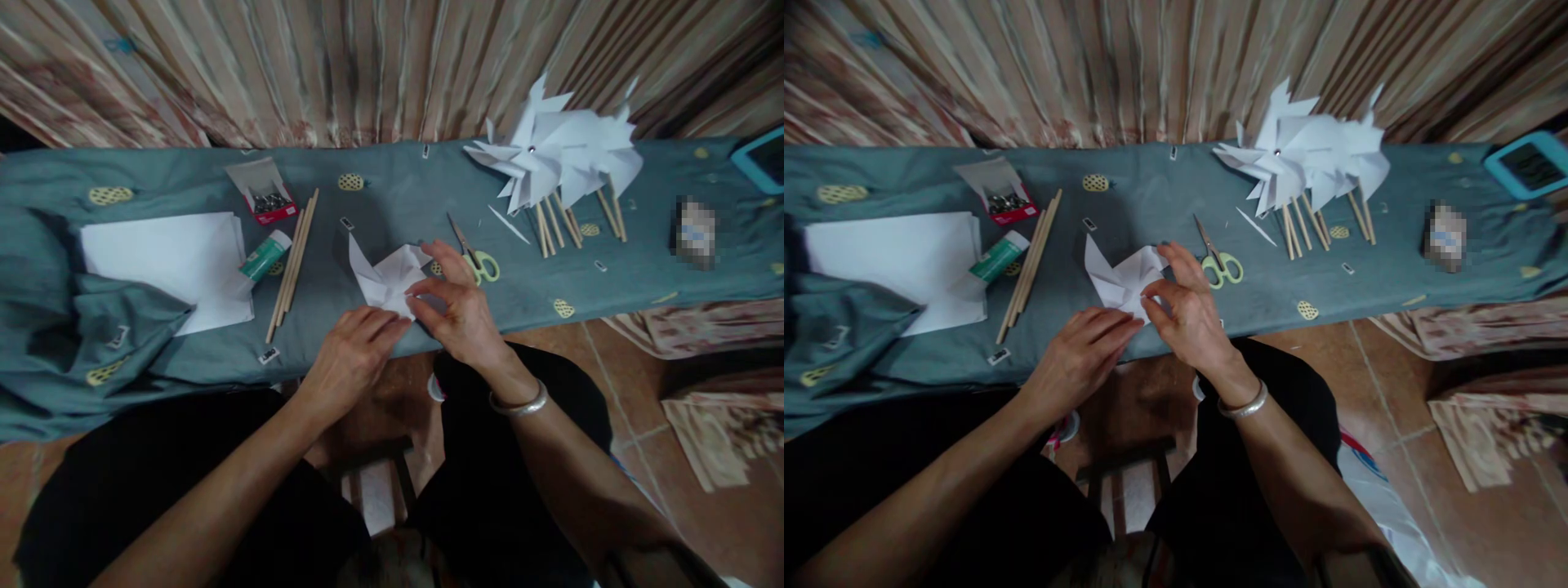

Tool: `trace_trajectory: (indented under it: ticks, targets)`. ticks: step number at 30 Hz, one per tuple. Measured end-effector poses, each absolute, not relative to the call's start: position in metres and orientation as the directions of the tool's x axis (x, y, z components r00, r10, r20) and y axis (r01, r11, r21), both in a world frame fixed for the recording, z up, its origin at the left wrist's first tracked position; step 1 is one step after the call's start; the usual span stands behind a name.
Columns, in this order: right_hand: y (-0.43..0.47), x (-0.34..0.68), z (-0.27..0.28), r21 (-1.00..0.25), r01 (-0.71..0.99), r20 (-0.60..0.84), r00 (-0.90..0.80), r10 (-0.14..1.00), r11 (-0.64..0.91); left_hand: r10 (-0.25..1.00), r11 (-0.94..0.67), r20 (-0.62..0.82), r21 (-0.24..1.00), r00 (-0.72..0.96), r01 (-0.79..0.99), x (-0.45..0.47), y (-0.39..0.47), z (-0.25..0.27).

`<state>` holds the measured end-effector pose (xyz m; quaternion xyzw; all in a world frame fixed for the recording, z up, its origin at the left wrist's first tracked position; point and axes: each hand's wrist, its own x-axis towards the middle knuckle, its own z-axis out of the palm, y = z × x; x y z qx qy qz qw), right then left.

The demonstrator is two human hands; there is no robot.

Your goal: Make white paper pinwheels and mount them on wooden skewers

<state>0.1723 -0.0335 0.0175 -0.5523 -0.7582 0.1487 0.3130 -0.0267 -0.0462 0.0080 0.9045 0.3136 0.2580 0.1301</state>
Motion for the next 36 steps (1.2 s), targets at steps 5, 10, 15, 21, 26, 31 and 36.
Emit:
trace_trajectory:
  ticks: [5, 10, 15, 21, 26, 31, 36]
  targets:
    - [-0.0336, 0.1703, 0.0172, -0.542, 0.759, 0.325, -0.207, 0.923, 0.361, 0.663, -0.746, 0.383, 0.402, 0.643, 0.53, -0.0247, -0.0452, 0.0066]
    - [-0.0355, 0.1744, 0.0171, -0.542, 0.763, 0.337, -0.185, 0.923, 0.351, 0.701, -0.708, 0.351, 0.443, 0.621, 0.549, -0.0247, -0.0463, 0.0082]
    - [-0.0373, 0.1752, 0.0178, -0.529, 0.772, 0.332, -0.192, 0.923, 0.351, 0.726, -0.686, 0.356, 0.429, 0.588, 0.588, -0.0257, -0.0479, 0.0093]
    - [-0.0382, 0.1743, 0.016, -0.52, 0.764, 0.344, -0.222, 0.912, 0.382, 0.713, -0.701, 0.384, 0.387, 0.586, 0.6, -0.0263, -0.0478, 0.0073]
    - [-0.039, 0.1738, 0.0149, -0.487, 0.771, 0.348, -0.261, 0.9, 0.412, 0.708, -0.706, 0.389, 0.394, 0.589, 0.589, -0.0257, -0.0474, 0.0076]
    - [-0.0413, 0.1707, 0.0167, -0.444, 0.792, 0.32, -0.297, 0.9, 0.419, 0.709, -0.704, 0.375, 0.411, 0.597, 0.578, -0.0255, -0.0469, 0.0079]
    - [-0.0419, 0.1693, 0.0169, -0.419, 0.804, 0.31, -0.31, 0.899, 0.422, 0.704, -0.71, 0.394, 0.404, 0.591, 0.577, -0.025, -0.0472, 0.0081]
